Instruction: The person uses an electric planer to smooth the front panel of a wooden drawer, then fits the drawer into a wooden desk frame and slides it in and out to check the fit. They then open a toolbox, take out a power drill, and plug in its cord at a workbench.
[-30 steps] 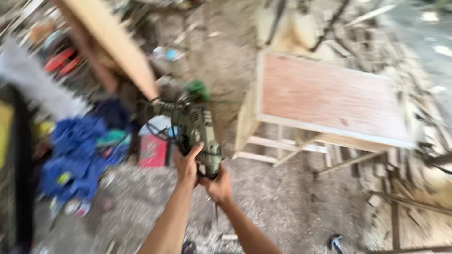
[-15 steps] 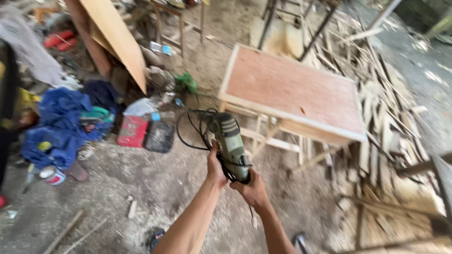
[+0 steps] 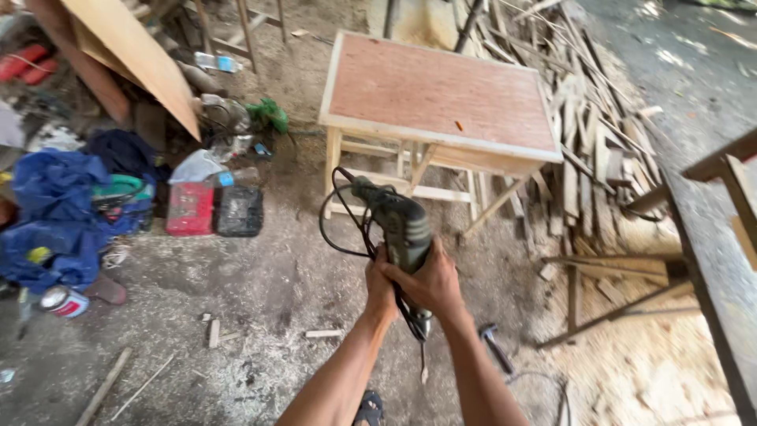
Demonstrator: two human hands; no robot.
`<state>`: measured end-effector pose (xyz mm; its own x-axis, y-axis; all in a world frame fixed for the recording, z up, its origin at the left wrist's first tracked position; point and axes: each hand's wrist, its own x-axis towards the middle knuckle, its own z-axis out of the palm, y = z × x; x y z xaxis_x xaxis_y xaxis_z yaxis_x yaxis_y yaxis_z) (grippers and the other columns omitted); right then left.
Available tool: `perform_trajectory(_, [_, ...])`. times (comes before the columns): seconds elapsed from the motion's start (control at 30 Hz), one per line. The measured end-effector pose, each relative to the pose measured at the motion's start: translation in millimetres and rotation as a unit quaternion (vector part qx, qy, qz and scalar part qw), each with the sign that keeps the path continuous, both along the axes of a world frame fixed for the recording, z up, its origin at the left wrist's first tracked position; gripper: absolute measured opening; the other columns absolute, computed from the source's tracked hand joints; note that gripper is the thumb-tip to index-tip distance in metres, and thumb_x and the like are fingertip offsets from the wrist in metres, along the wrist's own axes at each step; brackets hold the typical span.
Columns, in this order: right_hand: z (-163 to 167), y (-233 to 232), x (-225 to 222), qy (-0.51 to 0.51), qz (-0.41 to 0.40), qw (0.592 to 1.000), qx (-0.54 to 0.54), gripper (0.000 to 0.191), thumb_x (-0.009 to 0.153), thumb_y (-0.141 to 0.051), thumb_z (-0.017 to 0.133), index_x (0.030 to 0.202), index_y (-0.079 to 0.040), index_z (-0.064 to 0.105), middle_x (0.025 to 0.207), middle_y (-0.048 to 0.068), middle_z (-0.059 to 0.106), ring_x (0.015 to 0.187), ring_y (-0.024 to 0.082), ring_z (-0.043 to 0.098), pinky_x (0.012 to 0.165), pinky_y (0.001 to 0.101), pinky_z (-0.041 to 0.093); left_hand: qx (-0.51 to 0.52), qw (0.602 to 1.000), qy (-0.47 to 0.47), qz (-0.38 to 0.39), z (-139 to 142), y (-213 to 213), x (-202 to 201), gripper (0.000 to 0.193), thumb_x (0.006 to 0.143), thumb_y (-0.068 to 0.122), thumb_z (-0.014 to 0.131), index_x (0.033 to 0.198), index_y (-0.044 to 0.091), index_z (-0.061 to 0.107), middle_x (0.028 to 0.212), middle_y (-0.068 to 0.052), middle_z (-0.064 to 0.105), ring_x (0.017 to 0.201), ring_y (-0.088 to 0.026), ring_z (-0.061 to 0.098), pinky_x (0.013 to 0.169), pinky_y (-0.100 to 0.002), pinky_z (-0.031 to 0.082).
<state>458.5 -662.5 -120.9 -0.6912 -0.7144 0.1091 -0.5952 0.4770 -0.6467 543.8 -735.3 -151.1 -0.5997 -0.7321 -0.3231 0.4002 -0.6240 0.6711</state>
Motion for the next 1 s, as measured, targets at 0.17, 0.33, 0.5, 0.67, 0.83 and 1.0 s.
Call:
perform_trajectory(0.17, [-28.7,36.6,15.7,-0.101,-0.108,0.989,0.009,0.090,0.058,-0.052,0.091,0.125,-0.003,0.058,0.112,0.017,0.074,0.098,0.030,0.075,0.083,0.0420,0.062,-0.004,0.998,-0.039,-0.046,-17.0,37.6,17.8,0.037,0.105,0.037,0.049,0.118,0.007,0.067,0.107,-0.008,0.072,0.096,-0.018,0.066,0.084,-0.038,0.056])
perform_trajectory(0.33, [-40.7,72.1,12.7,-0.128,-0.162,0.976,-0.068,0.080,0.063,-0.043,0.090,0.124,-0.002,0.058,0.111,0.016,0.071,0.093,0.028,0.072,0.080,0.0420,0.063,-0.107,0.979,-0.172,-0.023,-18.4,71.1,18.5,0.026,0.101,0.020,0.059,0.117,0.000,0.060,0.106,-0.011,0.067,0.094,-0.021,0.064,0.079,-0.039,0.053])
perform_trajectory(0.5, [-30.1,108.6,7.0,-0.168,-0.170,0.968,-0.077,0.079,0.066,-0.039,0.091,0.126,-0.004,0.053,0.111,0.015,0.069,0.091,0.026,0.072,0.077,0.0410,0.064,-0.135,0.979,-0.154,0.023,-9.9,106.2,10.5,0.027,0.093,0.013,0.069,0.114,0.000,0.060,0.103,-0.011,0.070,0.092,-0.020,0.067,0.078,-0.033,0.055])
perform_trajectory(0.67, [-16.8,159.0,-3.3,-0.214,-0.141,0.947,-0.193,0.071,0.066,-0.032,0.091,0.122,-0.004,0.056,0.108,0.013,0.072,0.090,0.023,0.072,0.076,0.0403,0.063,-0.148,0.984,-0.092,0.031,-4.4,136.8,2.1,0.027,0.092,0.011,0.072,0.114,-0.002,0.062,0.100,-0.008,0.071,0.090,-0.016,0.068,0.081,-0.026,0.055])
perform_trajectory(0.83, [6.5,207.0,-31.6,-0.224,-0.125,0.934,-0.248,0.066,0.069,-0.025,0.088,0.122,-0.004,0.054,0.107,0.014,0.069,0.090,0.023,0.071,0.077,0.0399,0.064,-0.054,0.983,-0.176,-0.009,-2.3,182.7,-2.7,0.021,0.103,0.020,0.054,0.117,0.006,0.062,0.084,-0.007,0.067,0.065,-0.009,0.058,0.059,-0.023,0.045])
perform_trajectory(1.0, [32.8,244.7,-51.7,-0.291,-0.108,0.913,-0.264,0.064,0.071,-0.024,0.083,0.122,-0.004,0.052,0.102,0.016,0.069,0.085,0.026,0.074,0.076,0.0425,0.068,-0.116,0.894,-0.348,-0.259,4.7,210.8,-5.3,0.020,0.100,0.016,0.062,0.114,0.002,0.065,0.080,-0.007,0.060,0.054,-0.010,0.049,0.042,-0.026,0.040])
